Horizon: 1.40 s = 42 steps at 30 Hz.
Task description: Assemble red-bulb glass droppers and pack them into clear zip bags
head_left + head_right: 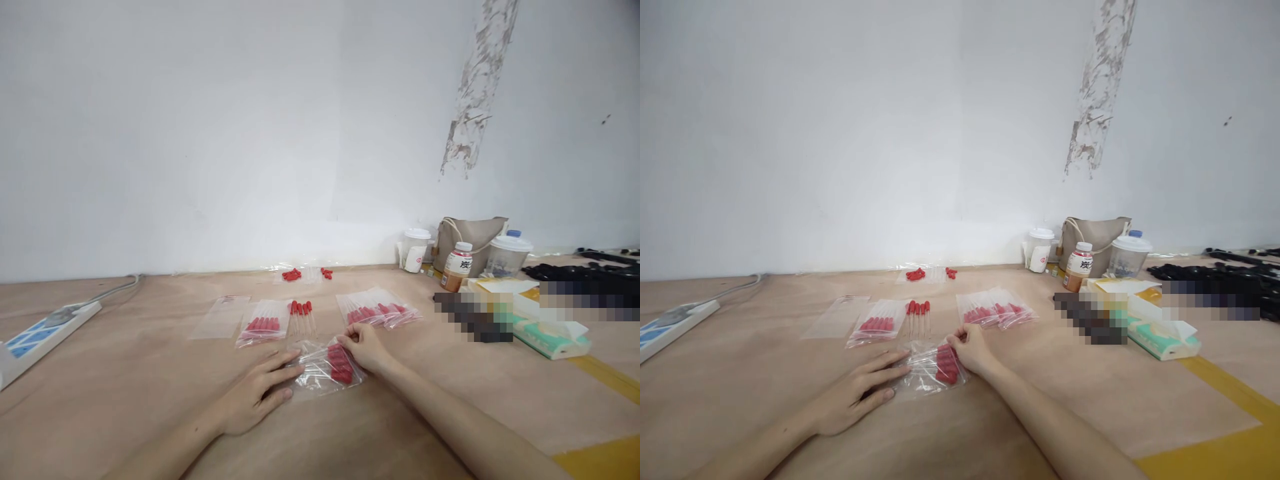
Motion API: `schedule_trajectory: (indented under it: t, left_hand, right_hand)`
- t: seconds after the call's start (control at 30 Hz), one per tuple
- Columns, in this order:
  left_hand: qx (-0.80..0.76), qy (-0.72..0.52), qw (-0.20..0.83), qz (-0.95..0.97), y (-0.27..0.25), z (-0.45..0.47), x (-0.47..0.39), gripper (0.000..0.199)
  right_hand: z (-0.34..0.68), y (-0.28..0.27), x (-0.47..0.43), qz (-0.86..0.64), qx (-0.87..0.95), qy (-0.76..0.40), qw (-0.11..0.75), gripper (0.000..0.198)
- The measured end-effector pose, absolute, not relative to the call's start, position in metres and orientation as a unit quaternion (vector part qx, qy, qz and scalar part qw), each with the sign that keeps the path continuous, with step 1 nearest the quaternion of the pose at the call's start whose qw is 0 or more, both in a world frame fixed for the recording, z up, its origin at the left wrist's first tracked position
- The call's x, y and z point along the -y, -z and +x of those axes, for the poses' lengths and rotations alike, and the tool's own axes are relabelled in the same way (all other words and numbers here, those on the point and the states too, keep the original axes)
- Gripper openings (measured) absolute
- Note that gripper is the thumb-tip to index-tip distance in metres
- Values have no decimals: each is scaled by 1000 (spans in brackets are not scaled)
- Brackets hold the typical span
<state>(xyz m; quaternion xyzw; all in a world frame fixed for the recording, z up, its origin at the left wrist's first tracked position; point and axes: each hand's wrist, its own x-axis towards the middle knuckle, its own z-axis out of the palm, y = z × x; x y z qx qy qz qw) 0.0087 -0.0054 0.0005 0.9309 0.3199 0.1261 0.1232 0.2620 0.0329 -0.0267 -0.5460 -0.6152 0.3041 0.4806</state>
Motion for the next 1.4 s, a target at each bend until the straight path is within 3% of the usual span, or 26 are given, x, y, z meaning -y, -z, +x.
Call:
schedule_trajectory:
  t: [0.3,0.47,0.87,1.03,1.17,1.4]
  left_hand:
    - [-317,-130,126,931,0,10,6,38]
    - [-314,-128,121,933,1,9,5,38]
    - [-327,-137,135,925,1,8,6,38]
    - [-327,-138,134,925,3,7,6,38]
    - [-326,-141,139,924,3,7,6,38]
    - [-319,-139,141,927,1,7,6,38]
  right_hand:
    - [264,24,-32,-593,625,-253,440,23]
    - [262,22,-32,-571,610,-311,452,12]
    - [266,18,-30,-575,533,-382,490,19]
    - [272,21,-31,-582,504,-414,485,10]
    - [281,20,-34,-600,508,-434,441,25]
    - [281,17,-28,-496,591,-517,372,26]
